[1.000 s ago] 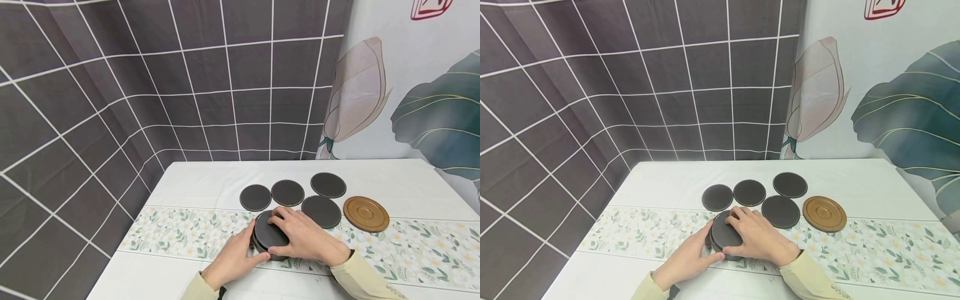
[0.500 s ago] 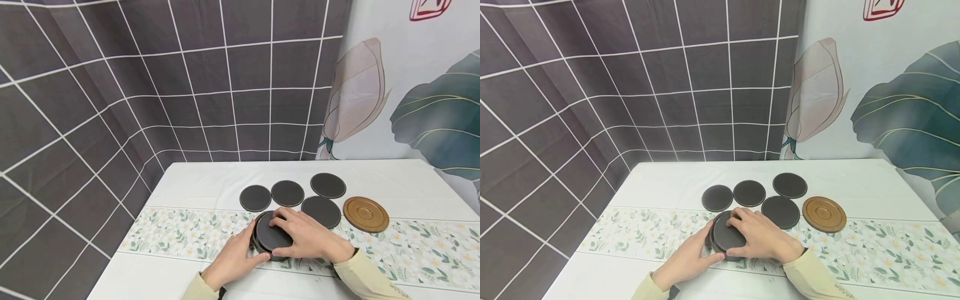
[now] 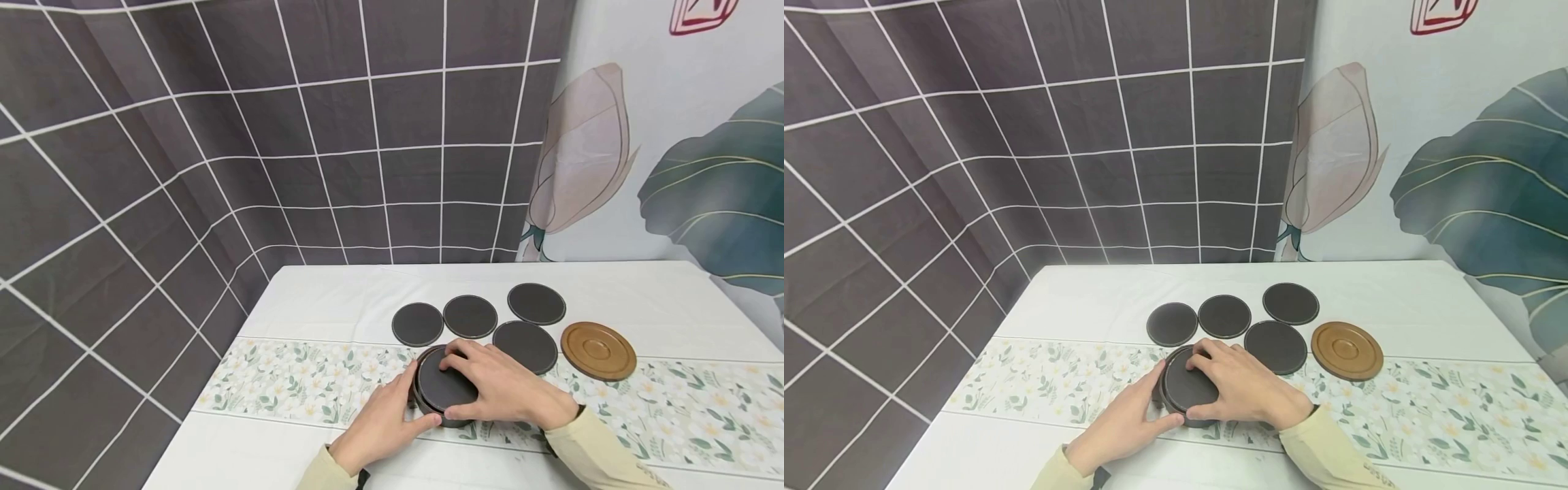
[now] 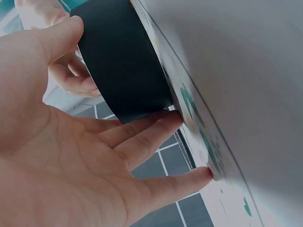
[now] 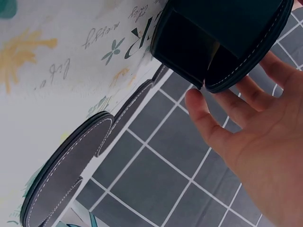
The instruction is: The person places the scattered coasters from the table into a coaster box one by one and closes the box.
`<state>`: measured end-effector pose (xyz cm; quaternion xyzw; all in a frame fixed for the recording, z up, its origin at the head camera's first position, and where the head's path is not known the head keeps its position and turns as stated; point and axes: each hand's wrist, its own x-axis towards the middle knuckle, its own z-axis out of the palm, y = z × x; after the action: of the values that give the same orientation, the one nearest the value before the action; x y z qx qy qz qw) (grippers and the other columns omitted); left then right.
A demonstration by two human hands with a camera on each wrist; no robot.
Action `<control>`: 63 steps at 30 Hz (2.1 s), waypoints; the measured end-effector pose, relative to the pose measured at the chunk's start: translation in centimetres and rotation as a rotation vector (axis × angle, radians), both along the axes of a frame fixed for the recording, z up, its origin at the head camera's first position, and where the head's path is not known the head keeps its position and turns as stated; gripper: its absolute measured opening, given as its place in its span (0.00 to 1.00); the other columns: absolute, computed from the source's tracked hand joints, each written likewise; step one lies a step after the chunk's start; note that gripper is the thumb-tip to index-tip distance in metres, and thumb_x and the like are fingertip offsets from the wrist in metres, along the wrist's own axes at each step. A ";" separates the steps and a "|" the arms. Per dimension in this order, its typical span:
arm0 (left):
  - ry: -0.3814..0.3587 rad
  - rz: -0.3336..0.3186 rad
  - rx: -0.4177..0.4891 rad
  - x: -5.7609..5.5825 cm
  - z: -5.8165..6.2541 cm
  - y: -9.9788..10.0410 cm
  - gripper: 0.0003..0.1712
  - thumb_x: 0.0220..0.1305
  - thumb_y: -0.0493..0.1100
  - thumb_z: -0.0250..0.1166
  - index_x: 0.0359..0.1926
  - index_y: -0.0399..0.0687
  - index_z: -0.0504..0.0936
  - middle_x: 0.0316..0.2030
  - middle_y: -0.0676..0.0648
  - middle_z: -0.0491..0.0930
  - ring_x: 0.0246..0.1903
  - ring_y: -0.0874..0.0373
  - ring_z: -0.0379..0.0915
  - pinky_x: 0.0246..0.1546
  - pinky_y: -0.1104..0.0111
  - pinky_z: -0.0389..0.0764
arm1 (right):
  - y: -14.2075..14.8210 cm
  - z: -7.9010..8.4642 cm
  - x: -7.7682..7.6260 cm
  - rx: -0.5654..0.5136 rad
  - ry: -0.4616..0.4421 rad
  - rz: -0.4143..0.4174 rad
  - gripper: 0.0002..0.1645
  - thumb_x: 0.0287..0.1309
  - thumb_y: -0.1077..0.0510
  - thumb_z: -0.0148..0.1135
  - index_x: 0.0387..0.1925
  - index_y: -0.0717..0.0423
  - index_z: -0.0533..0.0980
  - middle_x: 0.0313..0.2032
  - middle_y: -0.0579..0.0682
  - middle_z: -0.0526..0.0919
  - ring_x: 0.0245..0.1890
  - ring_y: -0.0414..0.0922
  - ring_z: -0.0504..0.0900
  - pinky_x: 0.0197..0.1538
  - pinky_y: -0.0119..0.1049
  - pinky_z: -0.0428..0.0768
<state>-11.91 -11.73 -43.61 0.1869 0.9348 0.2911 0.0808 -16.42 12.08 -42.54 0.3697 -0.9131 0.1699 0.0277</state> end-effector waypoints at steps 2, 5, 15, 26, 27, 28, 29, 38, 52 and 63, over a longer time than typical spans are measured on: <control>0.002 -0.002 0.001 0.0 0.0 0.0 0.55 0.67 0.66 0.65 0.80 0.40 0.53 0.71 0.38 0.70 0.68 0.41 0.69 0.67 0.44 0.70 | 0.0 -0.1 0.0 -0.002 0.000 0.001 0.37 0.52 0.25 0.70 0.54 0.44 0.80 0.59 0.44 0.75 0.61 0.44 0.75 0.60 0.51 0.78; 0.004 -0.002 -0.002 0.0 -0.1 0.0 0.55 0.67 0.66 0.65 0.80 0.41 0.53 0.71 0.39 0.70 0.68 0.42 0.69 0.67 0.44 0.70 | 0.0 -0.1 -0.1 -0.006 0.003 0.002 0.38 0.52 0.24 0.69 0.54 0.44 0.80 0.59 0.44 0.75 0.61 0.43 0.75 0.60 0.50 0.77; -0.002 0.002 -0.006 0.0 -0.1 0.0 0.55 0.66 0.66 0.66 0.80 0.41 0.53 0.72 0.39 0.69 0.69 0.42 0.68 0.68 0.44 0.69 | 0.1 -0.3 -0.1 -0.009 -0.012 0.003 0.40 0.52 0.22 0.67 0.54 0.45 0.81 0.60 0.45 0.75 0.62 0.44 0.75 0.60 0.51 0.78; 0.007 -0.003 0.000 0.3 0.1 0.0 0.56 0.66 0.67 0.66 0.80 0.39 0.53 0.72 0.38 0.69 0.69 0.40 0.68 0.68 0.42 0.68 | 0.2 -0.6 -0.1 -0.008 -0.015 0.009 0.40 0.54 0.21 0.63 0.54 0.45 0.81 0.62 0.47 0.75 0.63 0.45 0.75 0.60 0.52 0.78; 0.009 -0.003 0.000 0.3 0.1 0.0 0.56 0.66 0.67 0.66 0.80 0.39 0.53 0.72 0.38 0.69 0.69 0.41 0.67 0.68 0.42 0.68 | 0.2 -0.6 -0.1 -0.009 -0.012 0.014 0.39 0.55 0.21 0.63 0.54 0.45 0.81 0.62 0.48 0.75 0.64 0.46 0.75 0.60 0.53 0.78; 0.009 -0.004 0.000 0.2 0.0 -0.1 0.56 0.66 0.67 0.65 0.80 0.39 0.53 0.72 0.38 0.69 0.69 0.41 0.67 0.68 0.42 0.68 | 0.1 -0.6 -0.1 -0.009 -0.012 0.019 0.39 0.56 0.22 0.63 0.54 0.46 0.81 0.63 0.49 0.75 0.64 0.47 0.75 0.61 0.54 0.78; 0.011 -0.005 0.001 0.2 0.0 -0.1 0.56 0.66 0.67 0.65 0.80 0.39 0.53 0.72 0.38 0.69 0.69 0.41 0.68 0.68 0.42 0.68 | 0.1 -0.6 0.0 -0.010 -0.012 0.025 0.38 0.57 0.23 0.63 0.53 0.46 0.81 0.63 0.50 0.75 0.65 0.48 0.75 0.61 0.55 0.78; -0.018 0.001 0.002 0.1 -0.1 -0.1 0.56 0.67 0.66 0.65 0.80 0.39 0.52 0.73 0.38 0.68 0.70 0.41 0.66 0.69 0.41 0.66 | 0.2 -0.6 0.2 -0.005 -0.022 0.040 0.36 0.60 0.24 0.61 0.53 0.46 0.81 0.65 0.51 0.74 0.67 0.50 0.74 0.60 0.59 0.78; -0.038 0.001 0.003 0.0 -0.1 -0.1 0.56 0.67 0.68 0.64 0.81 0.41 0.52 0.73 0.38 0.67 0.71 0.41 0.65 0.70 0.39 0.64 | 0.0 -0.6 0.2 0.004 0.007 0.032 0.36 0.59 0.24 0.63 0.52 0.46 0.81 0.63 0.48 0.75 0.68 0.49 0.72 0.60 0.57 0.78; -0.032 -0.003 -0.002 0.1 0.1 -0.1 0.56 0.67 0.67 0.65 0.80 0.41 0.52 0.72 0.38 0.69 0.70 0.41 0.67 0.69 0.39 0.65 | 0.2 -0.1 0.3 0.022 0.019 0.005 0.34 0.59 0.28 0.66 0.55 0.48 0.81 0.62 0.48 0.76 0.66 0.50 0.74 0.61 0.55 0.78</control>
<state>-11.86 -11.86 -43.56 0.1834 0.9335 0.2928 0.0964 -16.16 12.26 -42.62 0.3740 -0.9136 0.1565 0.0320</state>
